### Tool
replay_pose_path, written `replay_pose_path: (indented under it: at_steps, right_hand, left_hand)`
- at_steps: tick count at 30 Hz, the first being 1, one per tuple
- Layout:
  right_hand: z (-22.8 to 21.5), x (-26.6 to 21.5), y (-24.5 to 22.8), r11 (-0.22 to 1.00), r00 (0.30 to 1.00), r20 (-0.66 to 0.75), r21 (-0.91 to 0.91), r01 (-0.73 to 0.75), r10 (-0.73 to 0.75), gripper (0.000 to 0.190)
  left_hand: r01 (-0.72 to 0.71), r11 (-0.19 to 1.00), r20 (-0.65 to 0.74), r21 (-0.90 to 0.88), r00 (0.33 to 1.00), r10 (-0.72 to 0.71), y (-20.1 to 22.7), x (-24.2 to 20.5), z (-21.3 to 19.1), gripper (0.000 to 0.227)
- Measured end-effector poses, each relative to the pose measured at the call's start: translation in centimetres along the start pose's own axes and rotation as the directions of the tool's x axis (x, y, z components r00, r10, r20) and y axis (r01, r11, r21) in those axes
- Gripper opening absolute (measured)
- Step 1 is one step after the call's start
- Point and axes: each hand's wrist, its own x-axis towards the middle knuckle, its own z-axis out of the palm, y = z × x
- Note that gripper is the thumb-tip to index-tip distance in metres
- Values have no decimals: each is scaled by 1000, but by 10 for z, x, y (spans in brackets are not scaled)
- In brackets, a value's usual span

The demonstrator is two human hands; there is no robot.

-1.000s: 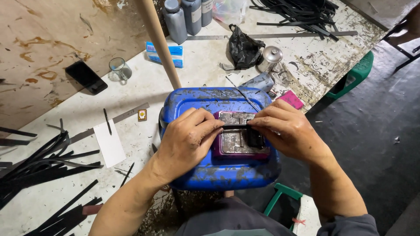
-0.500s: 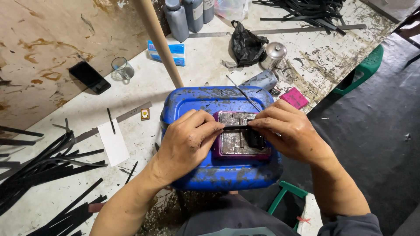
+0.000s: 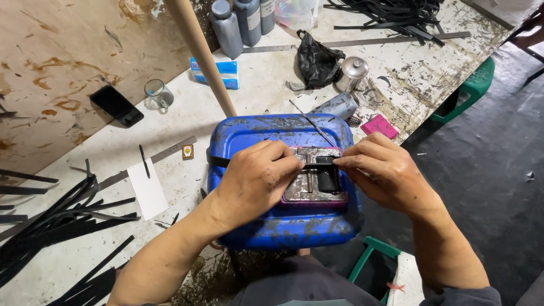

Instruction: The person cuts black leather straps with scissors, then rubs them on a small heated device to flatten or shape them. After processing, the straps are hung on a wall rack using colored clips to dry or cool.

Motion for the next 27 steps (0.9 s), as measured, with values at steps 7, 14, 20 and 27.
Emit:
replay_pose_path:
  at_steps: [7,14,20,27]
  right_hand:
    - [-6,-8,3,1000,1000,2,-17,-25,26,8]
    - [-14,-12,3,999,999,22,-44,-29,30,9]
    - [-11,0,-4,996,999,29,-84,19,-17,8]
    - [3,7,-4,989,998,7,-132,68,-67,5]
  left_hand:
    - [-10,999,41,-42,999,12,2,10,8,17]
    - [-1,998,92,-59,996,7,3,12,18,14]
    - [-22,999,113,-48,993,27,2,15,22,14]
    - [-15,998,155,-63,988,24,4,16,21,14]
